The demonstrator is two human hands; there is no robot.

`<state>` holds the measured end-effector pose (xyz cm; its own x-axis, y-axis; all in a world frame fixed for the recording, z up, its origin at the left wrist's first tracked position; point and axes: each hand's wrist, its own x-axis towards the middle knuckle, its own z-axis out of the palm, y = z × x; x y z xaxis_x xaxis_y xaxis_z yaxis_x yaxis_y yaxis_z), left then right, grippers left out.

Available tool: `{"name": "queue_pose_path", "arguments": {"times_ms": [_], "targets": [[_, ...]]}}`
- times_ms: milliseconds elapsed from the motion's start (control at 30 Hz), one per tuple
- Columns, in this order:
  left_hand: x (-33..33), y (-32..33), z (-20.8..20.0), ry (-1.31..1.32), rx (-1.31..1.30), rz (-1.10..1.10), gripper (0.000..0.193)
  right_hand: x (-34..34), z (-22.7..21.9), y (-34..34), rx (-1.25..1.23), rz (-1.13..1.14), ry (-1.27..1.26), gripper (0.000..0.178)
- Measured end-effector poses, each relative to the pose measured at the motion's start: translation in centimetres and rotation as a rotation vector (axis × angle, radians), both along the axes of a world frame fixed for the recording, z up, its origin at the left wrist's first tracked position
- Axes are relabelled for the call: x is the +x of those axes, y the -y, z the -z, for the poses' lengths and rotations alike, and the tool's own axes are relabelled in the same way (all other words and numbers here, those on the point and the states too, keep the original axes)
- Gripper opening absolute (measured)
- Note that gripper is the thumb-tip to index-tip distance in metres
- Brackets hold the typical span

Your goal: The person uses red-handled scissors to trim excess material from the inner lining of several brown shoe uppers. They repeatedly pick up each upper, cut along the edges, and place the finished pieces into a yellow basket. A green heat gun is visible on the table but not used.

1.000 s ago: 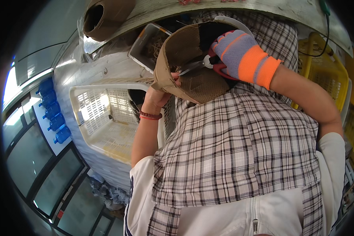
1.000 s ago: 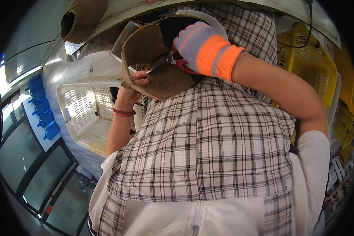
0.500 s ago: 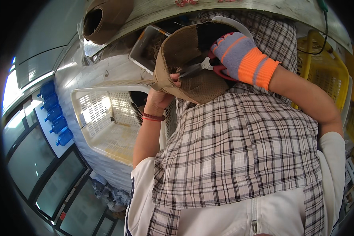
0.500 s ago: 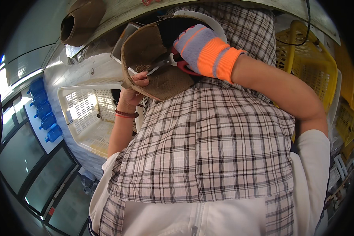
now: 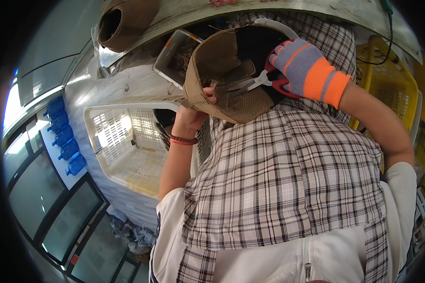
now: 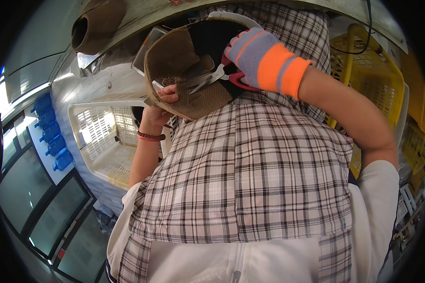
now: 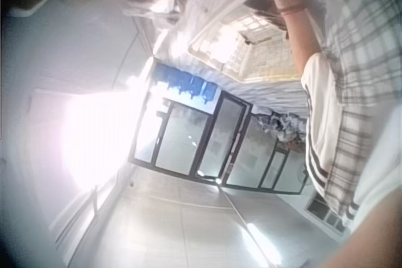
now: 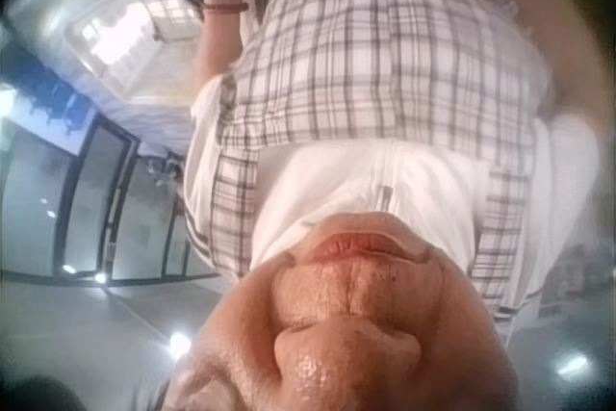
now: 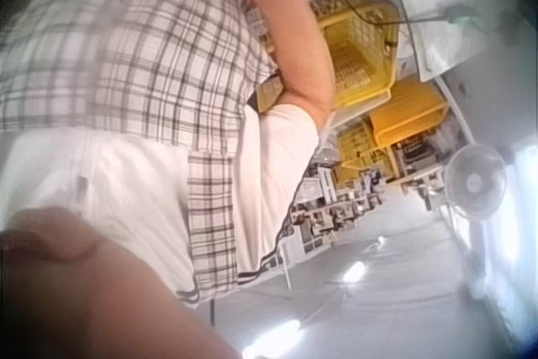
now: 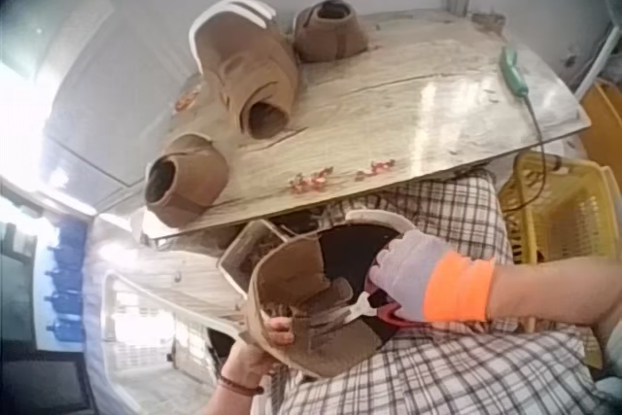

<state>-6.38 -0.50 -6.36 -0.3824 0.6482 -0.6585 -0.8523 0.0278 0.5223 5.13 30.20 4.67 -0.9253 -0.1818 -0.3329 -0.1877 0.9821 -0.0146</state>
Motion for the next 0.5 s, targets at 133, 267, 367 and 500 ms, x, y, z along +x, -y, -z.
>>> {"name": "queue_pose_path", "arguments": {"times_ms": [133, 267, 367, 500], "targets": [[-0.3, 0.6, 0.5, 0.012, 0.020, -0.025, 0.023, -0.1, 0.6, -0.3, -0.027, -0.025, -0.042, 0.041], [-0.2, 1.1, 0.9, -0.012, 0.007, -0.009, 0.023, -0.9, 0.7, -0.5, -0.043, 0.057, 0.169, 0.033], [-0.1, 1.4, 1.7, 0.008, -0.012, -0.024, 0.023, 0.0, 1.4, -0.9, -0.116, 0.142, 0.083, 0.028], [-0.1, 0.7, 1.1, 0.005, -0.040, -0.035, 0.021, 0.5, 1.1, 0.3, -0.104, 0.002, 0.177, 0.029]]}}
